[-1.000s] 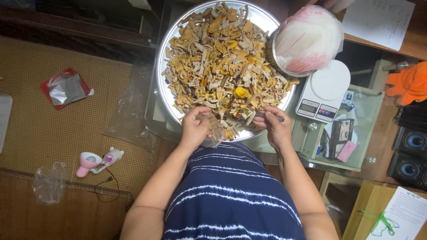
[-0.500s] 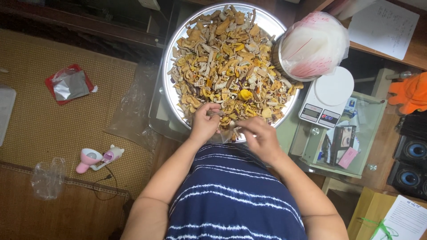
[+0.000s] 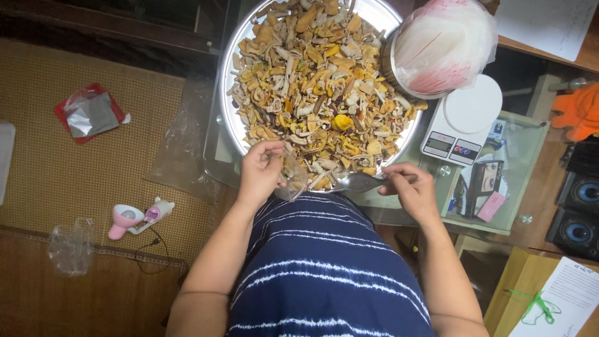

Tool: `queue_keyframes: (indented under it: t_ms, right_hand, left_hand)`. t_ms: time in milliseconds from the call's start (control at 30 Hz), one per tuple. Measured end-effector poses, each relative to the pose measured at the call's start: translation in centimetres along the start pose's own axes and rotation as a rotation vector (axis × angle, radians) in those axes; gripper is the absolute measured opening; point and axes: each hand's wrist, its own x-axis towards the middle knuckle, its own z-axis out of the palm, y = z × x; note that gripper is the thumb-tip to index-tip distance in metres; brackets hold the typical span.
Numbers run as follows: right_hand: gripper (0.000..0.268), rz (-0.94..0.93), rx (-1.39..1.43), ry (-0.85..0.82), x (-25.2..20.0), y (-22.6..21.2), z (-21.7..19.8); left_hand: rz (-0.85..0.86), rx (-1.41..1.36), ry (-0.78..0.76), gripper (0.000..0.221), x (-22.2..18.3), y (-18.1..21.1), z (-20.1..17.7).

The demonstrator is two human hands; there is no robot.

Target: The person fills small plastic bags with dried mushrooms from a large tray, weighs each bag on a digital scale, and seals the bags by hand before setting them aside on a table.

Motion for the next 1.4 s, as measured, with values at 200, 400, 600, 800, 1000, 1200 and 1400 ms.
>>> queue_keyframes:
  t_ms: [200,400,600,800,1000,1200,1400]
  right_hand:
    - [0.021,0.365,0.118,0.152,2.4,10.0,1.3]
    - [0.016,0.356,0.29,0.287,4.2,13.9,3.9]
    - [0.021,0.248,0.39,0.31,3.8,14.5,5.6]
    - [0.019,0.175,0.45,0.352,3.6,13.7,5.2]
    - [0.017,0.134,0.518,0.364,3.6,13.4,4.7]
    - [0.019,0.07,0.549,0.329,4.6,10.0,4.9]
    - [0.016,-0.005,0.592,0.265,4.8,8.8,4.7]
  left_hand:
    - [0.008,0.003,0.003,0.035,-0.1,-0.4,-0.5]
    - [0.012,0.015,-0.003,0.035,-0.2,-0.9,0.0]
    - [0.004,-0.031,-0.02,0.035,0.1,-2.3,0.5]
    - [0.012,-0.003,-0.05,0.035,-0.1,-2.4,1.2]
    - [0.009,-0.005,-0.049,0.036,-0.4,-3.0,1.9]
    - [0.009,-0.014,-0.062,0.036,0.1,-4.2,3.1]
    - [-0.017,-0.023,-0.053,0.037,0.5,-3.9,4.0]
